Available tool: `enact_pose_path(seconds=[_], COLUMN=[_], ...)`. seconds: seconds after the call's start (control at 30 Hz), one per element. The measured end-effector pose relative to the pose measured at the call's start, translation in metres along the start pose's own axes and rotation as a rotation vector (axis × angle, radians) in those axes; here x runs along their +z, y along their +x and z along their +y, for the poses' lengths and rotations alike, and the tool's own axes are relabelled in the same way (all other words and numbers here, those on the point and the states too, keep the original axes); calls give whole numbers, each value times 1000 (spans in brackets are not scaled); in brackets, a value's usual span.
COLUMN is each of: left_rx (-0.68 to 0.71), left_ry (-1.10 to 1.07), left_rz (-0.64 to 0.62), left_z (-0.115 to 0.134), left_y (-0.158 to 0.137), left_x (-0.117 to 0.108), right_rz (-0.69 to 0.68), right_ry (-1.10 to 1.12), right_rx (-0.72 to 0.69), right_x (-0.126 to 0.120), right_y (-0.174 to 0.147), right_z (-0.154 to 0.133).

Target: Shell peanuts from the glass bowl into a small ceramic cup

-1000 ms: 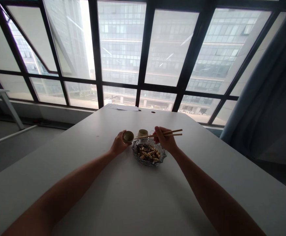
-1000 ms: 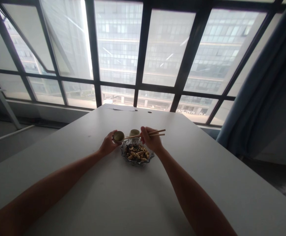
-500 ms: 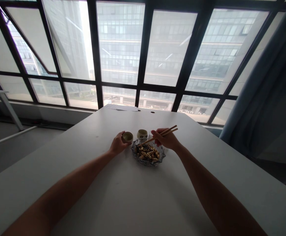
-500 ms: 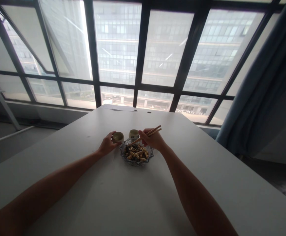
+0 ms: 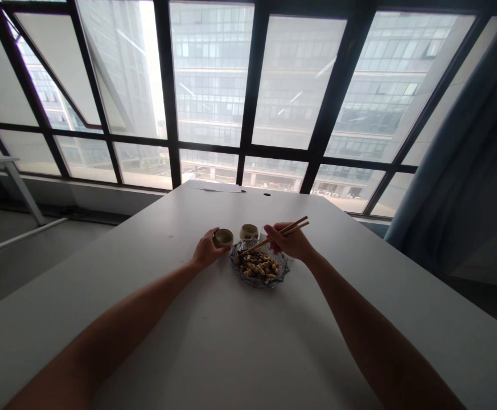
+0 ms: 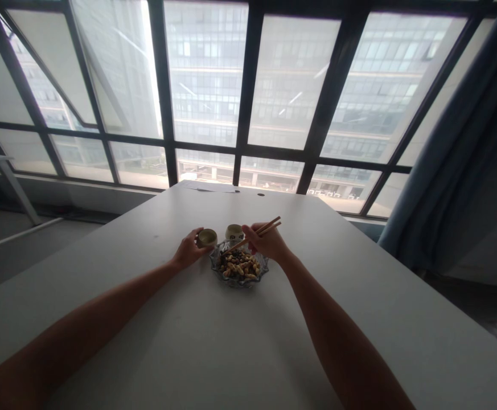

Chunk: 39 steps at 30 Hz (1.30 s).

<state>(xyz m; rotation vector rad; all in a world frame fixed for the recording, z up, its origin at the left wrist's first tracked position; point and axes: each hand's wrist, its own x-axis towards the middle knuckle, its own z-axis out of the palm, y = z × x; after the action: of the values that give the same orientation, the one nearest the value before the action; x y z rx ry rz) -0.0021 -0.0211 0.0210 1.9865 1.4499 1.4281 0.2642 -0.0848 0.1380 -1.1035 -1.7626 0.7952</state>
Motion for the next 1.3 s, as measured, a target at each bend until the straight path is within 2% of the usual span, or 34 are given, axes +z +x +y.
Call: enact_pose_path(seconds=[0.63,0.93,1.3], left_rx=[1,6,-13], left_ry=[-16,-18,-6], left_rz=[-2,-1,-13], left_z=[-2,-4,-5], left_y=[0,1,1], left_x=[0,1,0], right_rz=[-38,-69,-47], right_ry=[37,28,52], right_rx=[29,-7,6], right_x=[6,6,7], right_y=[1,0,1], right_z=[2,2,6])
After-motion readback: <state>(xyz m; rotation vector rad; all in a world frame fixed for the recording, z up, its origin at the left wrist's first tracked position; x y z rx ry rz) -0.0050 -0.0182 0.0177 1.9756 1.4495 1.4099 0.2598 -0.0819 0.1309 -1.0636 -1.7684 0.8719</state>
